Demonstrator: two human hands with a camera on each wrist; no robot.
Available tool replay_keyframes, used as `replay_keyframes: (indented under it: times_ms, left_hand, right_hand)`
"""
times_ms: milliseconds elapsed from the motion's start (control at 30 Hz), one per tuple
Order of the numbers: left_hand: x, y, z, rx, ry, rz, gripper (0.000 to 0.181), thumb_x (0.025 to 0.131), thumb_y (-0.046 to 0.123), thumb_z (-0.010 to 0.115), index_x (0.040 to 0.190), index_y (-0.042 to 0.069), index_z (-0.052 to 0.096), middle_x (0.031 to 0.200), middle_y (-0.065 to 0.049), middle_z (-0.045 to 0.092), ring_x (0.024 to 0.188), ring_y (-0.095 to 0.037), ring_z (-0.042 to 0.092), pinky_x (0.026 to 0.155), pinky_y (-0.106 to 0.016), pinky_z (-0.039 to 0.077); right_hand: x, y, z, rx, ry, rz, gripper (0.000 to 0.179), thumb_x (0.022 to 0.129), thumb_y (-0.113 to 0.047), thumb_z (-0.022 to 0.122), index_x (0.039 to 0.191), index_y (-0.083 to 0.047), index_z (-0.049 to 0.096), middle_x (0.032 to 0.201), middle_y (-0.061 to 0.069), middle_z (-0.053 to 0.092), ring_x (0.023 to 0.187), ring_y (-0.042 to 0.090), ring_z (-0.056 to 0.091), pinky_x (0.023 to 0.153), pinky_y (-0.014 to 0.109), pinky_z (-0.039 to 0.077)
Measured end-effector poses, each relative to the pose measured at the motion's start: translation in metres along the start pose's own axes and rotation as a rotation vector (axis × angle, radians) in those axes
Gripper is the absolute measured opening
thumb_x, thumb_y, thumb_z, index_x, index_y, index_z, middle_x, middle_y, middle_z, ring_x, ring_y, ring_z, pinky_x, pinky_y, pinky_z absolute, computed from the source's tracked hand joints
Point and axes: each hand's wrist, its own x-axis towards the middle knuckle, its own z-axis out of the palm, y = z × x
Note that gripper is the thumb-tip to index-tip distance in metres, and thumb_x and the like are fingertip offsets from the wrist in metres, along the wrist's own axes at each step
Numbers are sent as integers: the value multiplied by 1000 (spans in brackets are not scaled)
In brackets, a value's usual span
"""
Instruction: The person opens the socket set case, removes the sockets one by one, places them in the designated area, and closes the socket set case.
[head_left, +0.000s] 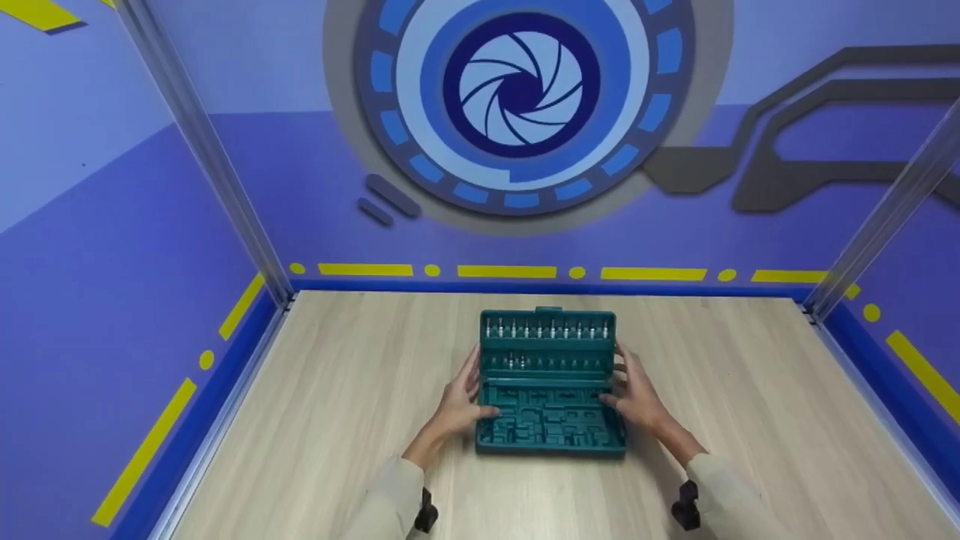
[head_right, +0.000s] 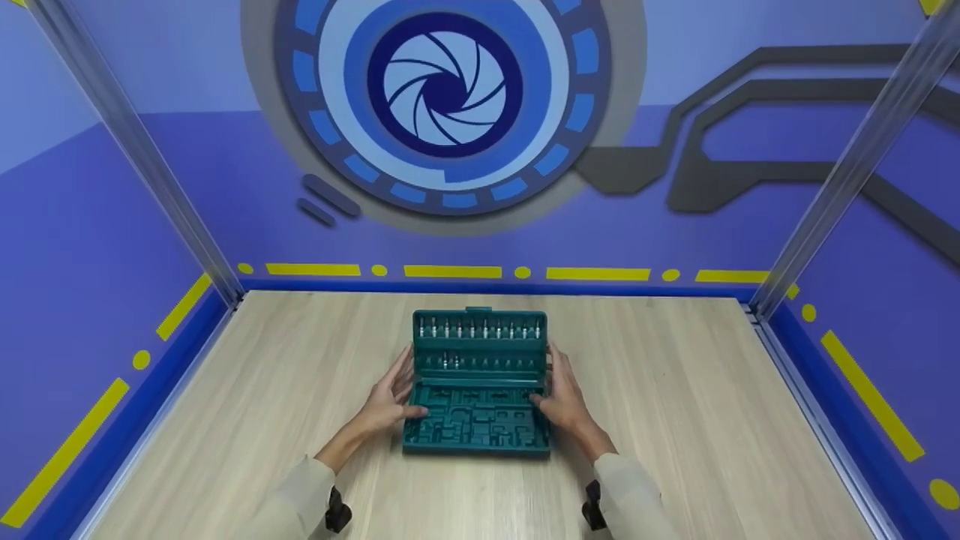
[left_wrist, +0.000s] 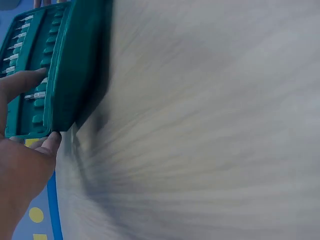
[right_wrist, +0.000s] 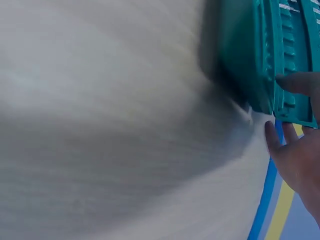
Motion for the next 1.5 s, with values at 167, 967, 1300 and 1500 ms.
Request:
replay_keyframes:
  times_ms: [167,967,1300,1500]
  left_hand:
    - [2,-2,1,-27,-66,-76,124,74,-15,80,166,21,5,172,-19,10,156,-46,17,124,-56,28]
    - [9,3,-13,244,-151,-192,91,78,-3,84,156,1,37,168,-25,21,157,-43,17,128,-55,21]
    - [1,1,-15,251,-170,-158,84,84,5,83,154,-5,38,169,-25,17,158,-45,11,126,-55,24]
    - [-7,0,-15,256,-171,-124,82,86,7,82,154,-5,39,168,-27,19,157,-46,11,125,-55,28]
  right_hand:
    - [-1,5,-1,-110,-53,43,91,89,20,59,163,0,9,166,30,14,150,52,27,121,64,30]
    - [-8,-1,-5,-295,-191,141,57,96,-4,66,147,12,45,161,36,24,144,52,29,120,69,25]
    - [-12,-1,-2,-346,-165,100,55,99,-9,65,147,10,47,160,36,29,143,54,31,119,69,28]
    - [-15,-4,-4,-362,-169,85,55,97,-11,68,144,11,48,157,37,32,142,56,32,116,69,31]
